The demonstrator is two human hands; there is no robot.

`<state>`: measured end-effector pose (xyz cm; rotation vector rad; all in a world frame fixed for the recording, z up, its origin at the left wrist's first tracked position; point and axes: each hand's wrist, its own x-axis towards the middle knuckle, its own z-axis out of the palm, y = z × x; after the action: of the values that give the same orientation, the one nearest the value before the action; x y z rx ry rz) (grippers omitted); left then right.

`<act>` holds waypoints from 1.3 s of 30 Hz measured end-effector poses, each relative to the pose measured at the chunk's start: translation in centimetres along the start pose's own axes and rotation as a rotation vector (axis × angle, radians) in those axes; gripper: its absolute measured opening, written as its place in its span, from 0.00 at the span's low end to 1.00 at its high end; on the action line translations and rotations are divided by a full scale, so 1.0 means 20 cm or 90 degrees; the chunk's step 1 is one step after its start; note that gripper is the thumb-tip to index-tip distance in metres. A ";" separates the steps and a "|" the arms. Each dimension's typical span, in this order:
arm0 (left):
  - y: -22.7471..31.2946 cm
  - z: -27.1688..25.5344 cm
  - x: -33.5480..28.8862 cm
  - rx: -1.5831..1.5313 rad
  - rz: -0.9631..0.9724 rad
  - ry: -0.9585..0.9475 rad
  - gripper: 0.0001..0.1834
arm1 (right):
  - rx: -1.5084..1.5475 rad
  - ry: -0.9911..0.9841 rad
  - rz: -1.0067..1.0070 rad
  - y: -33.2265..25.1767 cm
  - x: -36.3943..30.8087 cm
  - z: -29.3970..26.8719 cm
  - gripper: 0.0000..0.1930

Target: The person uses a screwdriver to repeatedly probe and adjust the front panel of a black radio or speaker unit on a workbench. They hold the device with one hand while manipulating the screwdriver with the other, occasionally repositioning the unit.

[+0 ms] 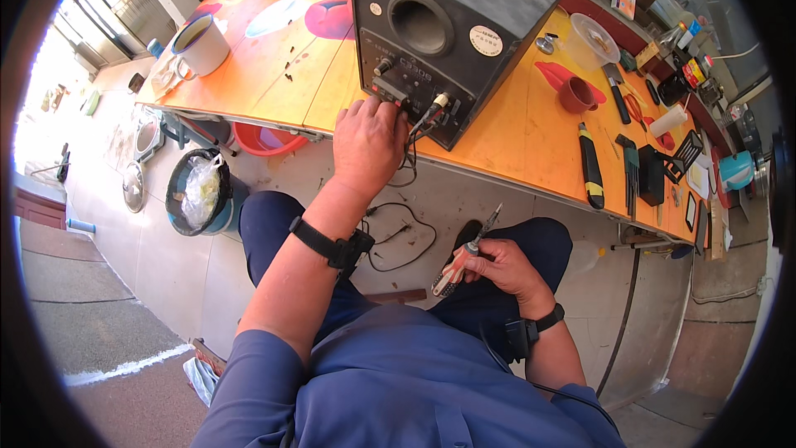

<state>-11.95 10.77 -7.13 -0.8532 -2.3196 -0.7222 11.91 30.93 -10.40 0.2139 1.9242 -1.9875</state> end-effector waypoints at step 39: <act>-0.01 -0.05 0.00 -0.040 -0.019 0.011 0.05 | -0.007 0.005 0.010 0.00 0.01 0.00 0.14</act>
<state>-11.79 9.91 -6.44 -0.8385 -2.3098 -0.8167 11.75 30.85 -10.55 0.2324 1.9325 -1.9684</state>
